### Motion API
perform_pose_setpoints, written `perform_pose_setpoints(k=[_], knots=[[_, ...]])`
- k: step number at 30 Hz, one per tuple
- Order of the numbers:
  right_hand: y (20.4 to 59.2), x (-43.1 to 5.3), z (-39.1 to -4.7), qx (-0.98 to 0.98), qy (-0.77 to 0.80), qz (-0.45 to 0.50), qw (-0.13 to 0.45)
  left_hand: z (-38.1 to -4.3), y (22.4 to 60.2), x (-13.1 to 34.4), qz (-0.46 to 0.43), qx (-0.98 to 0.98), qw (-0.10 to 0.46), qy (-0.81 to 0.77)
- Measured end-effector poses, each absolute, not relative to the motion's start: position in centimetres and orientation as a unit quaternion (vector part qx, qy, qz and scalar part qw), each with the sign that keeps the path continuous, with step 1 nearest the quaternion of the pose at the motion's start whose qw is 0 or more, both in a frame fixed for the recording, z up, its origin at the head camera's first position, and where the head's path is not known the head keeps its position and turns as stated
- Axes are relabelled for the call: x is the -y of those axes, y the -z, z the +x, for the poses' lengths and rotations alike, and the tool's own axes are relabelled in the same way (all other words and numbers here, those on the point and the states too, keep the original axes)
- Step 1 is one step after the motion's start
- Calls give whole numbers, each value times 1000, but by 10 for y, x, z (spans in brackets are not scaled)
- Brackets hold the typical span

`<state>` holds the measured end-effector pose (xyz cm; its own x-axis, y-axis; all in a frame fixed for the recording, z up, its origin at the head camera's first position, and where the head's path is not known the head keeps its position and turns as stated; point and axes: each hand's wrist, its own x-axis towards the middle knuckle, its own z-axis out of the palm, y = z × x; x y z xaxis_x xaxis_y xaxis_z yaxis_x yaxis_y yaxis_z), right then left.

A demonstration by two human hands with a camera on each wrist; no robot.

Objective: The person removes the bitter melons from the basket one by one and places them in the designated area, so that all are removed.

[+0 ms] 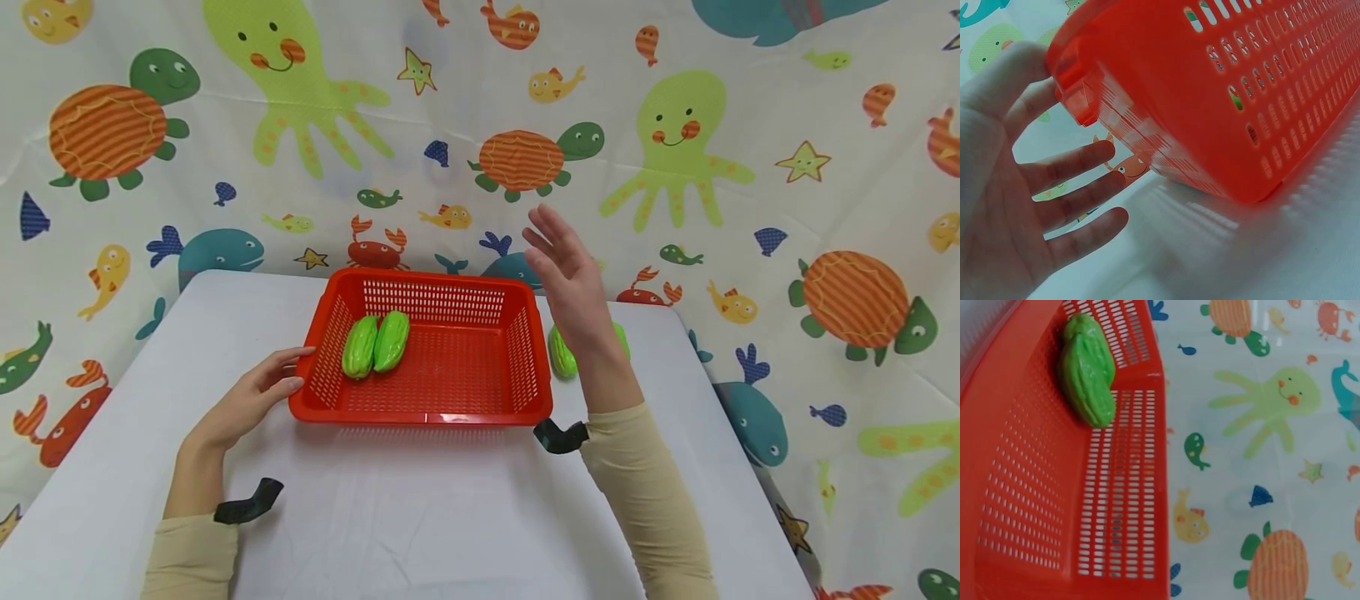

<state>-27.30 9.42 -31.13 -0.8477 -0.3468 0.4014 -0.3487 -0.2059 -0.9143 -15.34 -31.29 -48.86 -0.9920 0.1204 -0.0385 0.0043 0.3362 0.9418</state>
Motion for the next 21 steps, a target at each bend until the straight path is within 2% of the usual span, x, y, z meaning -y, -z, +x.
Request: perform_pose_setpoints(k=[21], knots=[[337, -68, -299, 574, -799, 176, 4, -154, 489, 314, 43, -813, 47, -579]])
